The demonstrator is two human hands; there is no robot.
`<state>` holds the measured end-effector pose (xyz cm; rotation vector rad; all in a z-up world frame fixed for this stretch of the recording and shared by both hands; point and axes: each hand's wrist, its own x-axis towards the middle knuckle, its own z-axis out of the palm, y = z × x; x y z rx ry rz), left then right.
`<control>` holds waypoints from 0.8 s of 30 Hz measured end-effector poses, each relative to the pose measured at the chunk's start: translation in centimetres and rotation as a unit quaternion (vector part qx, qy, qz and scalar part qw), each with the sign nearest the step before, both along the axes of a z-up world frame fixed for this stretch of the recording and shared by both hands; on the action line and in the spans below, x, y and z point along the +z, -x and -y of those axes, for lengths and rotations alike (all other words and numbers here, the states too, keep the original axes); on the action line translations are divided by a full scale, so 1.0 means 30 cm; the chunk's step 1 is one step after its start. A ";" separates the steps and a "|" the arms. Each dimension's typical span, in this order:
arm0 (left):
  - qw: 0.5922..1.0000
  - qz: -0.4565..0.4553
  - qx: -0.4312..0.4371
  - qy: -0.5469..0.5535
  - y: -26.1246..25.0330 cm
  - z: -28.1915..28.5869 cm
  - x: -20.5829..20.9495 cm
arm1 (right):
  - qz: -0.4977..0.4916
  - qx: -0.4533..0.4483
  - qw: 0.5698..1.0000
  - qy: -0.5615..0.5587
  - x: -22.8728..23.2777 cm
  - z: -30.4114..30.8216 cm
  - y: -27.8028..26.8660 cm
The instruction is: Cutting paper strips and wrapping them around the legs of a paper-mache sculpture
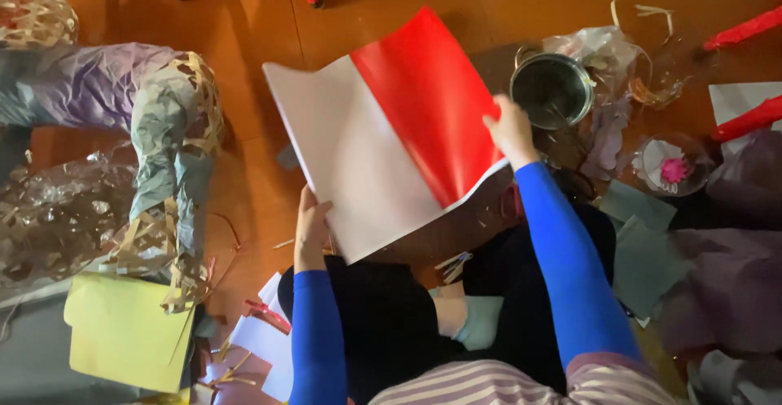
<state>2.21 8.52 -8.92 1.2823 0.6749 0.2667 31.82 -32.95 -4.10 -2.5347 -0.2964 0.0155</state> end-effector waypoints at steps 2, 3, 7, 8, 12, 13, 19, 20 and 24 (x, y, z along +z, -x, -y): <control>0.992 0.040 0.013 0.121 -0.010 0.036 -0.069 | 0.026 0.033 0.999 -0.026 0.184 -0.069 0.001; 0.992 0.033 0.020 0.122 -0.024 0.084 -0.121 | 0.018 0.040 0.999 -0.025 0.246 -0.130 0.055; 0.985 0.000 -0.018 0.172 -0.064 0.251 -0.223 | 0.007 0.117 0.993 -0.031 0.333 -0.385 0.358; 0.984 -0.016 -0.029 0.177 -0.081 0.292 -0.220 | 0.017 0.156 0.987 -0.023 0.318 -0.441 0.453; 0.985 -0.041 -0.016 0.166 -0.084 0.304 -0.145 | -0.031 0.228 0.973 -0.032 0.063 -0.609 0.727; 0.983 -0.044 0.002 0.176 -0.096 0.303 -0.074 | -0.041 0.249 0.967 -0.031 0.013 -0.626 0.773; 0.991 -0.115 0.020 0.071 -0.121 0.255 -0.175 | -0.146 0.299 0.943 0.025 -0.144 -0.625 0.864; 0.992 -0.128 0.015 -0.018 -0.128 0.250 -0.201 | -0.123 0.323 0.937 0.042 -0.171 -0.621 0.863; 0.993 -0.030 -0.024 -0.111 -0.120 0.250 -0.025 | -0.159 0.287 0.940 -0.097 -0.174 -0.507 0.703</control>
